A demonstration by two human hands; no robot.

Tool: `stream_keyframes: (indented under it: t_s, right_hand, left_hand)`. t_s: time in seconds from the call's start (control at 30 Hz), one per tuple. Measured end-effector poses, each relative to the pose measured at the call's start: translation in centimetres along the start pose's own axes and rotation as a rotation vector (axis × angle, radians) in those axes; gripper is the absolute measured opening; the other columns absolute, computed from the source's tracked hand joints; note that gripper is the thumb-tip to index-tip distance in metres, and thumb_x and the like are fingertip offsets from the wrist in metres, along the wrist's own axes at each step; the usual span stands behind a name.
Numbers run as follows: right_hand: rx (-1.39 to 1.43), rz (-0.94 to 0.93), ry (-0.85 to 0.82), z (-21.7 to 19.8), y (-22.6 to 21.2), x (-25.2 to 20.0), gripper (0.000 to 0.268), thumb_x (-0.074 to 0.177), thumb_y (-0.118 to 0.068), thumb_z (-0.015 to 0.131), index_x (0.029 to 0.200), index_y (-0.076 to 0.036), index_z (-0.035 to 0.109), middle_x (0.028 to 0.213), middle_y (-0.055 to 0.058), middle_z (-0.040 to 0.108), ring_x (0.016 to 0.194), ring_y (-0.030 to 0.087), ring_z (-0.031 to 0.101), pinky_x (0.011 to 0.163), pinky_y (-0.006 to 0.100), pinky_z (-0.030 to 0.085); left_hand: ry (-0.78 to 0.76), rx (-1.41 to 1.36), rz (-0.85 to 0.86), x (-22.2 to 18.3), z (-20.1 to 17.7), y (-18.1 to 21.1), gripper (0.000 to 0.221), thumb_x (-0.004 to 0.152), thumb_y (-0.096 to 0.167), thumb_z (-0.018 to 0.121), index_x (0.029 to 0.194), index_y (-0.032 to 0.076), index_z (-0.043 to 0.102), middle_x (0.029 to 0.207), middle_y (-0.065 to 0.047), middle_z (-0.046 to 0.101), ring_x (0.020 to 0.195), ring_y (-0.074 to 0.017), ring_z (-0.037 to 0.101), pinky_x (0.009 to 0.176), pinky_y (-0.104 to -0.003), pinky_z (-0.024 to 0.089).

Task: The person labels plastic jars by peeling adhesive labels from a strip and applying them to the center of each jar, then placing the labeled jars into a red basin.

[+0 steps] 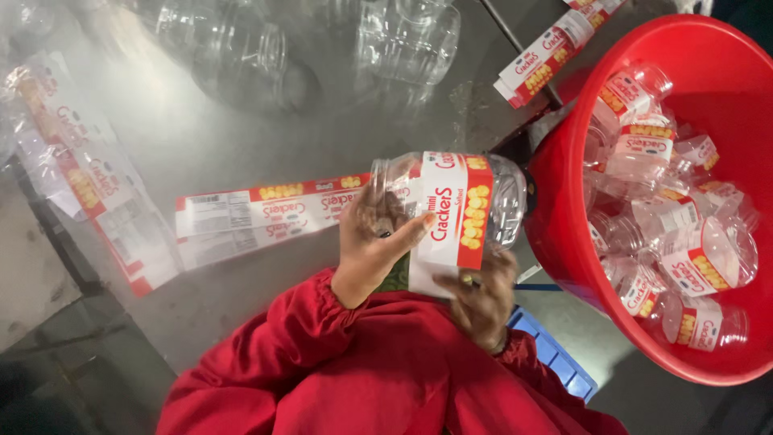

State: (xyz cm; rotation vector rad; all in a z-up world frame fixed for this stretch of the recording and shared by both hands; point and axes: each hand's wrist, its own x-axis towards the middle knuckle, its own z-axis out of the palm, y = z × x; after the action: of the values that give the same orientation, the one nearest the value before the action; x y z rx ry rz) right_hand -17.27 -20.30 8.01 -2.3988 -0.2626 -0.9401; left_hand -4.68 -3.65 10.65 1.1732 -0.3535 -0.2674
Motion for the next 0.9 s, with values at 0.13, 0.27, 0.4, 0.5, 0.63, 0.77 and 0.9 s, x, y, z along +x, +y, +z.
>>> stream_keyframes:
  t_s: [0.13, 0.27, 0.4, 0.5, 0.63, 0.77, 0.9]
  right_hand:
    - [-0.08, -0.339, 0.358, -2.2, 2.0, 0.2, 0.038, 0.081, -0.019, 0.095, 0.109, -0.022, 0.069, 0.137, -0.004, 0.067, 0.142, 0.02, 0.048, 0.127, 0.051, 0.025]
    - [-0.068, -0.369, 0.067, -3.6, 2.8, 0.3, 0.035, 0.073, -0.017, 0.09, 0.106, -0.022, 0.08, 0.124, -0.004, 0.069, 0.132, 0.024, 0.054, 0.119, 0.051, 0.034]
    - [0.085, -0.383, 0.253, -1.9, 3.9, 0.4, 0.035, 0.074, -0.019, 0.092, 0.105, -0.021, 0.078, 0.109, -0.006, 0.068, 0.123, 0.017, 0.058, 0.111, 0.045, 0.046]
    - [0.163, -0.253, 0.347, -1.3, 4.1, 0.8, 0.034, 0.073, -0.023, 0.093, 0.105, -0.019, 0.08, 0.108, -0.003, 0.062, 0.114, 0.013, 0.059, 0.1, 0.035, 0.057]
    - [0.115, 0.152, 0.427, -0.9, 0.3, 1.5, 0.027, 0.074, -0.019, 0.092, 0.099, -0.013, 0.082, 0.11, -0.004, 0.059, 0.109, 0.012, 0.057, 0.091, 0.032, 0.052]
    - [0.18, 0.284, 0.409, 0.3, -1.5, 3.8, 0.051, 0.087, -0.025, 0.078, 0.134, -0.011, 0.063, 0.14, 0.007, 0.056, 0.132, 0.022, 0.054, 0.113, 0.036, 0.048]
    - [0.981, 0.682, 0.316, 1.1, -0.6, 4.7, 0.076, 0.093, -0.026, 0.075, 0.152, 0.001, 0.037, 0.144, 0.015, 0.052, 0.136, 0.026, 0.051, 0.119, 0.04, 0.043]
  left_hand:
    - [-0.056, -0.077, -0.088, -0.7, 0.8, 1.1, 0.066, 0.089, 0.001, 0.082, 0.149, -0.003, 0.055, 0.082, 0.004, 0.059, 0.066, -0.0001, 0.049, 0.057, -0.018, 0.041]
    - [-0.192, -0.158, -0.228, -0.8, 0.4, 1.4, 0.079, 0.084, -0.002, 0.082, 0.152, -0.003, 0.043, 0.113, -0.002, 0.067, 0.086, -0.004, 0.061, 0.072, -0.021, 0.054]
    - [-0.302, 0.012, -0.208, -1.3, -0.2, 1.4, 0.091, 0.079, -0.001, 0.084, 0.156, -0.002, 0.035, 0.117, -0.004, 0.067, 0.086, -0.0046, 0.062, 0.071, -0.021, 0.055]
    - [-0.348, -0.017, -0.093, -1.7, 0.2, 1.1, 0.09, 0.09, 0.006, 0.083, 0.163, -0.002, 0.03, 0.115, -0.004, 0.068, 0.097, -0.0057, 0.068, 0.085, -0.023, 0.06]
    - [-0.277, 0.07, -0.18, -1.9, 1.0, 1.2, 0.083, 0.094, 0.011, 0.082, 0.165, -0.001, 0.04, 0.101, -0.007, 0.065, 0.076, -0.0066, 0.048, 0.064, -0.022, 0.041]
    - [-0.13, 0.14, 0.046, -2.0, 2.0, 1.5, 0.08, 0.081, 0.011, 0.089, 0.15, -0.004, 0.049, 0.112, -0.007, 0.063, 0.086, -0.0042, 0.062, 0.065, -0.02, 0.053]
    - [0.032, 0.448, 0.041, -1.7, 1.7, 1.0, 0.076, 0.071, 0.01, 0.091, 0.14, -0.002, 0.062, 0.091, -0.011, 0.062, 0.068, -0.0089, 0.051, 0.053, -0.022, 0.042]
